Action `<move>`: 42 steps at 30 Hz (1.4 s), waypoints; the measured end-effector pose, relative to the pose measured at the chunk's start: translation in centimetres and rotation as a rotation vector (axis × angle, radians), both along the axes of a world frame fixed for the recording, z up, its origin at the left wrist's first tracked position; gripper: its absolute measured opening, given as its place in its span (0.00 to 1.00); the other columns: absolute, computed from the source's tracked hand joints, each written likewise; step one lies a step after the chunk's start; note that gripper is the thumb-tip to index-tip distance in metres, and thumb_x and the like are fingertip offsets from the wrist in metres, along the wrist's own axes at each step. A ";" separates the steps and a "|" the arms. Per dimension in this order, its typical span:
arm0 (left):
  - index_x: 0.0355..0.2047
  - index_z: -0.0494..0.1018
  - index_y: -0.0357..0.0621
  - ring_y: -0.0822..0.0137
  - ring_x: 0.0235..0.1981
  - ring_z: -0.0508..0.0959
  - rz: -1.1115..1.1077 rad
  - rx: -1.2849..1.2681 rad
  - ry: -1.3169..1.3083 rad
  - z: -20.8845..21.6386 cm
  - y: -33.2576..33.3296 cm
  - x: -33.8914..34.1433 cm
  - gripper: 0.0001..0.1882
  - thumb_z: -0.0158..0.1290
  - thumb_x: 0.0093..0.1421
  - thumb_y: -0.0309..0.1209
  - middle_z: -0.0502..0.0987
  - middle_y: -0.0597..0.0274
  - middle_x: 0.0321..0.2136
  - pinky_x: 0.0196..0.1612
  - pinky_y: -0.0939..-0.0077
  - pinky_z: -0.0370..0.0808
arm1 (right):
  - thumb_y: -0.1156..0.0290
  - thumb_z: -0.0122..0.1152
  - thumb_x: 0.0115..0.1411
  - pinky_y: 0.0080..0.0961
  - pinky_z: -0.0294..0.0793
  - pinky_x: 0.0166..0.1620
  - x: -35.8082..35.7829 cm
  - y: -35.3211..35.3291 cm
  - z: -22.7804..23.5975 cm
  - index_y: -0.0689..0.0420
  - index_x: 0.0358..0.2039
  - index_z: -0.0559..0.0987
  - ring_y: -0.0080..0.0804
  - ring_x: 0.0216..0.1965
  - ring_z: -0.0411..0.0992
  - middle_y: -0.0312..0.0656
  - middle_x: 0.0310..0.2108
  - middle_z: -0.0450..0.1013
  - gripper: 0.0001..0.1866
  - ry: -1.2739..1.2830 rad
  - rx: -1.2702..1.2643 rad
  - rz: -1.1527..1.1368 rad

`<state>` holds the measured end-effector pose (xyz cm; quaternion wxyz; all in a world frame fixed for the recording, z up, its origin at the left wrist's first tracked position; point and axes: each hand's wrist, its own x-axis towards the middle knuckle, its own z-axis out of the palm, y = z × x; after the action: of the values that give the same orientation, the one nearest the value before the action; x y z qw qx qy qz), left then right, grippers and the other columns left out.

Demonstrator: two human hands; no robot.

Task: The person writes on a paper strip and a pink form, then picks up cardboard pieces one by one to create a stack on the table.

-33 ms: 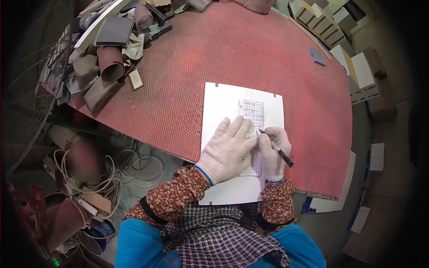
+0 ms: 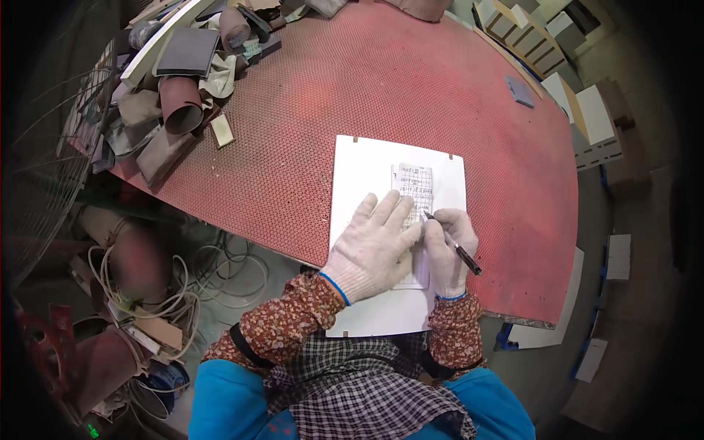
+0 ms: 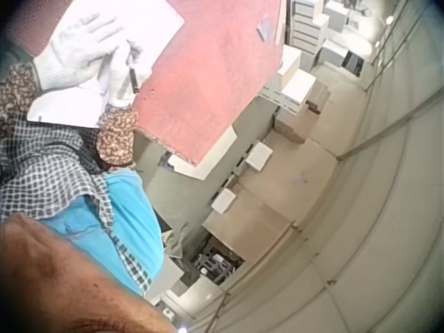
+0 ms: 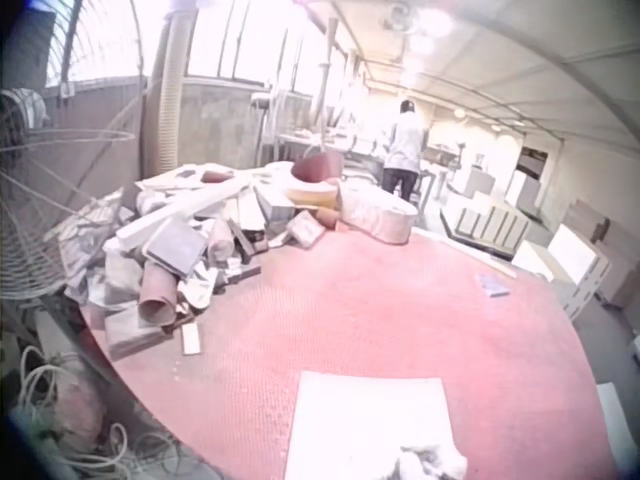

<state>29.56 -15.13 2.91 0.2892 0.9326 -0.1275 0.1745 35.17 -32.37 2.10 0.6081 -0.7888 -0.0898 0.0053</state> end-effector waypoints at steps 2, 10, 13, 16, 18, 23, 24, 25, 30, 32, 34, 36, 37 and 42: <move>0.53 0.76 0.42 0.43 0.66 0.70 -0.004 0.002 0.005 0.0 0.1 0.0 0.23 0.57 0.57 0.34 0.73 0.43 0.61 0.68 0.40 0.65 | 0.76 0.61 0.65 0.21 0.78 0.36 -0.1 0.0 0.0 0.69 0.44 0.77 0.23 0.32 0.76 0.44 0.34 0.79 0.10 -0.010 -0.009 0.003; 0.54 0.76 0.42 0.43 0.67 0.69 -0.025 -0.003 0.046 0.2 0.3 0.1 0.23 0.57 0.58 0.34 0.72 0.44 0.62 0.70 0.40 0.63 | 0.75 0.61 0.66 0.22 0.79 0.31 0.1 0.2 0.2 0.68 0.40 0.77 0.23 0.27 0.77 0.44 0.28 0.79 0.08 -0.112 -0.160 0.019; 0.54 0.76 0.42 0.43 0.67 0.68 -0.019 0.023 0.064 0.1 0.3 0.1 0.23 0.57 0.58 0.34 0.72 0.44 0.62 0.70 0.41 0.62 | 0.74 0.61 0.66 0.23 0.79 0.29 0.1 0.2 -0.1 0.67 0.39 0.77 0.23 0.26 0.78 0.44 0.27 0.79 0.08 -0.123 -0.146 0.025; 0.54 0.76 0.42 0.43 0.67 0.69 -0.023 0.014 0.051 0.2 0.3 0.1 0.23 0.57 0.57 0.34 0.72 0.44 0.62 0.70 0.41 0.62 | 0.73 0.61 0.66 0.23 0.79 0.30 0.1 0.2 0.1 0.66 0.39 0.77 0.23 0.26 0.78 0.43 0.27 0.80 0.08 -0.136 -0.168 0.024; 0.54 0.76 0.41 0.44 0.66 0.69 -0.023 -0.001 0.048 0.1 0.2 0.1 0.23 0.57 0.57 0.34 0.72 0.44 0.62 0.70 0.42 0.62 | 0.73 0.62 0.67 0.23 0.79 0.30 0.2 -0.1 -0.5 0.66 0.39 0.77 0.23 0.27 0.78 0.44 0.27 0.80 0.08 -0.138 -0.164 0.021; 0.54 0.76 0.40 0.44 0.66 0.69 -0.023 -0.014 0.033 0.0 0.3 0.1 0.24 0.58 0.57 0.34 0.73 0.44 0.61 0.70 0.43 0.62 | 0.72 0.63 0.67 0.23 0.80 0.32 0.2 -0.1 -1.1 0.67 0.40 0.78 0.23 0.28 0.78 0.44 0.28 0.81 0.09 -0.147 -0.154 0.015; 0.54 0.76 0.40 0.44 0.66 0.70 -0.031 -0.009 0.032 0.1 0.3 0.1 0.24 0.58 0.57 0.34 0.73 0.44 0.61 0.70 0.42 0.62 | 0.72 0.63 0.67 0.23 0.80 0.32 0.2 -0.2 -1.0 0.67 0.40 0.78 0.23 0.28 0.79 0.44 0.28 0.81 0.09 -0.149 -0.173 0.015; 0.54 0.76 0.40 0.44 0.66 0.70 -0.028 -0.009 0.032 0.1 0.3 0.1 0.24 0.58 0.57 0.34 0.73 0.44 0.61 0.70 0.42 0.62 | 0.72 0.63 0.67 0.23 0.80 0.32 0.2 -0.3 -1.0 0.67 0.40 0.78 0.23 0.28 0.79 0.44 0.28 0.81 0.10 -0.151 -0.190 0.016; 0.55 0.75 0.40 0.44 0.67 0.69 -0.034 -0.002 0.054 0.1 0.4 0.2 0.25 0.57 0.58 0.35 0.72 0.43 0.62 0.70 0.41 0.62 | 0.72 0.63 0.67 0.23 0.80 0.32 0.2 -0.1 -0.7 0.66 0.40 0.78 0.23 0.28 0.78 0.44 0.28 0.80 0.09 -0.141 -0.196 0.009; 0.56 0.75 0.39 0.44 0.67 0.69 -0.030 -0.004 0.055 -0.2 0.3 0.1 0.25 0.57 0.58 0.35 0.72 0.43 0.62 0.70 0.41 0.62 | 0.72 0.63 0.67 0.23 0.79 0.32 0.1 -0.1 -0.5 0.66 0.40 0.78 0.23 0.28 0.78 0.43 0.27 0.80 0.09 -0.143 -0.198 0.007; 0.56 0.75 0.39 0.44 0.67 0.69 -0.027 -0.007 0.054 -0.2 0.2 0.1 0.25 0.57 0.58 0.35 0.72 0.43 0.63 0.70 0.41 0.62 | 0.72 0.63 0.67 0.23 0.79 0.32 0.1 0.0 -0.3 0.66 0.40 0.78 0.23 0.27 0.78 0.43 0.27 0.80 0.09 -0.162 -0.213 0.022; 0.56 0.75 0.39 0.44 0.68 0.68 -0.036 0.001 0.066 -0.1 0.2 0.2 0.25 0.57 0.58 0.35 0.72 0.43 0.63 0.70 0.41 0.62 | 0.72 0.63 0.67 0.23 0.80 0.32 0.1 -0.1 -0.2 0.66 0.40 0.78 0.23 0.27 0.78 0.43 0.27 0.80 0.09 -0.176 -0.222 0.023; 0.56 0.75 0.39 0.44 0.68 0.68 -0.034 0.002 0.067 0.0 0.3 0.2 0.25 0.57 0.58 0.35 0.72 0.43 0.63 0.70 0.41 0.62 | 0.72 0.62 0.67 0.23 0.80 0.32 0.1 -0.1 -0.3 0.66 0.40 0.78 0.23 0.27 0.78 0.43 0.27 0.80 0.09 -0.189 -0.227 0.027; 0.56 0.75 0.38 0.44 0.68 0.68 -0.035 -0.004 0.070 0.1 0.3 0.1 0.25 0.57 0.58 0.34 0.72 0.42 0.63 0.71 0.41 0.61 | 0.72 0.63 0.67 0.23 0.80 0.33 0.1 -0.1 -0.7 0.66 0.40 0.78 0.23 0.28 0.79 0.43 0.28 0.80 0.09 -0.187 -0.222 0.030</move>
<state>29.62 -14.80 2.99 0.2985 0.9351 -0.1331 0.1371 35.30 -32.46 1.40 0.5058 -0.8468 -0.1567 -0.0493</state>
